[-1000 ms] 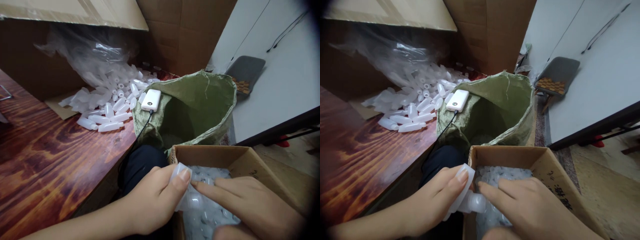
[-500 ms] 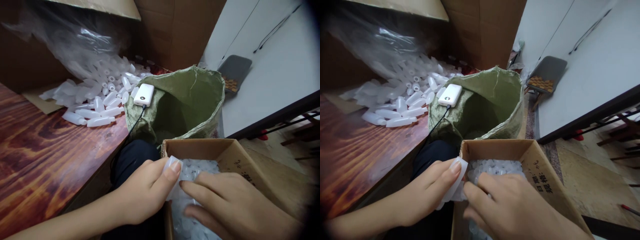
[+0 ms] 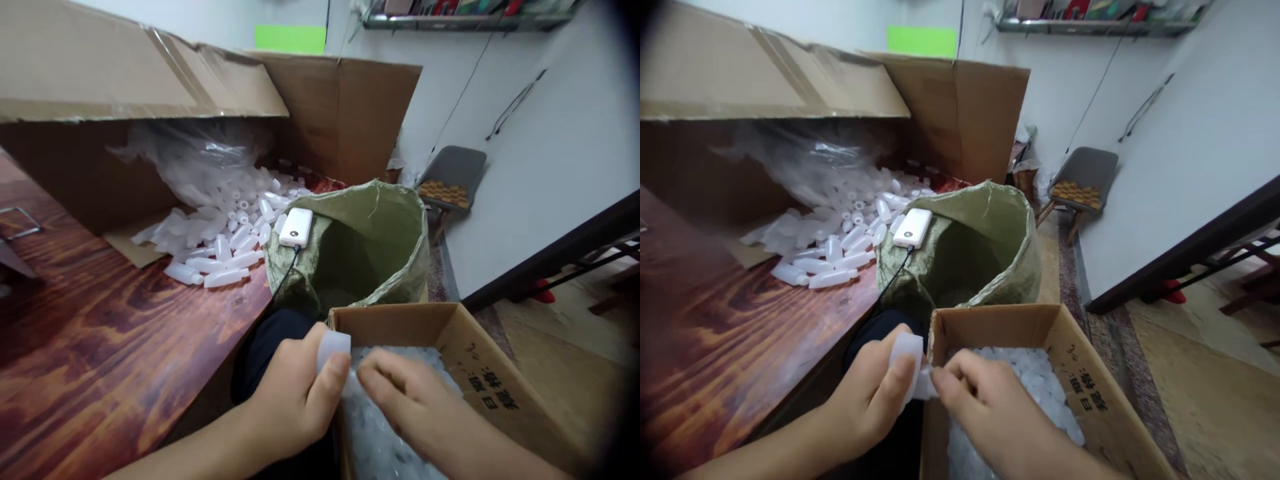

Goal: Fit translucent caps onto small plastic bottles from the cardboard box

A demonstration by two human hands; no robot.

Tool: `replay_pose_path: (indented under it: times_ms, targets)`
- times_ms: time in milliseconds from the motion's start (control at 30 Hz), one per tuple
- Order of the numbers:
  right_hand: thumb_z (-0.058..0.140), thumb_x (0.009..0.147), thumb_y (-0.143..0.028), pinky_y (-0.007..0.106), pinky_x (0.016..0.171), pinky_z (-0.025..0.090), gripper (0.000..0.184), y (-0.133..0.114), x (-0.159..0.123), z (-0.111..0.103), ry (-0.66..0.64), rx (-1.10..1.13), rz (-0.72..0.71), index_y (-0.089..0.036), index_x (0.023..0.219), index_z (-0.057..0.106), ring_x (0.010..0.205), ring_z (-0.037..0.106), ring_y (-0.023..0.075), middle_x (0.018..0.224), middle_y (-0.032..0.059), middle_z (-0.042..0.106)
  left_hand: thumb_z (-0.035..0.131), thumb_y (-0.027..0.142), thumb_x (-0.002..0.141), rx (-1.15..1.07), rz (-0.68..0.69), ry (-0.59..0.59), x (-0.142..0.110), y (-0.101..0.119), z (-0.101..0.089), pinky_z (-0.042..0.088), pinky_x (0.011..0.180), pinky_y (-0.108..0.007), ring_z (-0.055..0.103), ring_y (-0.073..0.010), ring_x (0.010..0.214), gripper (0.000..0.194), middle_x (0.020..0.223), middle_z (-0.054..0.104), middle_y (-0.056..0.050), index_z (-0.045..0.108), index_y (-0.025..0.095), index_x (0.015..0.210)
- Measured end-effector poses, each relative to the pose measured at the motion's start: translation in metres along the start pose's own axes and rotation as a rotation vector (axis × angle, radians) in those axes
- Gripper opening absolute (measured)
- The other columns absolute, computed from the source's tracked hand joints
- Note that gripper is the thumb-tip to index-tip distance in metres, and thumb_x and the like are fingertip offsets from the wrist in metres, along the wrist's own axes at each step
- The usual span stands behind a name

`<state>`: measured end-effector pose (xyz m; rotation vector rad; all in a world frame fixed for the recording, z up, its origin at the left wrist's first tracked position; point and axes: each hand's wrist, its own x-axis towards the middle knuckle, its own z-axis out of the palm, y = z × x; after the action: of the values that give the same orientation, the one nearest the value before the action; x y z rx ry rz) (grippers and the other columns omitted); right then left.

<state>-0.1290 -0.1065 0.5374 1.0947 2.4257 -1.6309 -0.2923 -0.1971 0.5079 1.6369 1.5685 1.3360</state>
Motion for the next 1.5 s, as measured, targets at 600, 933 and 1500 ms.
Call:
replay_pose_path:
  times_ms: [600,933,1500]
  targets:
    - [0.050,0.089,-0.026,0.015,0.035,0.023,0.016,0.008,0.013,-0.018,0.073,0.962,0.290,-0.014,0.079,0.055,0.039,0.039,0.0022,0.068,0.0002,0.056,0.037,0.058,0.095,-0.082,-0.151,0.234,0.085,-0.008,0.032,0.038,0.058,-0.022,0.049,-0.0103,0.062,0.042,0.067,0.050,0.004,0.043,0.020,0.077]
    - [0.055,0.091,-0.051,0.017,0.038,0.019,0.038,0.019,0.021,-0.053,0.160,0.660,0.082,-0.014,0.084,0.058,0.040,0.030,0.0010,0.067,-0.0024,0.055,0.062,0.041,0.087,-0.151,-0.185,-0.024,0.047,-0.015,0.025,0.044,0.061,-0.023,0.060,-0.0138,0.071,0.026,0.081,0.064,0.000,0.057,0.018,0.096]
    - [0.062,0.091,-0.034,0.028,0.074,0.054,0.018,0.021,0.003,-0.055,0.462,-0.194,-0.368,-0.025,0.106,0.056,0.089,0.065,0.0170,0.097,0.0023,0.065,0.047,0.051,0.094,-0.271,-0.189,-0.142,0.052,-0.017,0.018,0.042,0.058,-0.024,0.060,-0.0132,0.063,0.036,0.069,0.065,0.000,0.056,0.017,0.087]
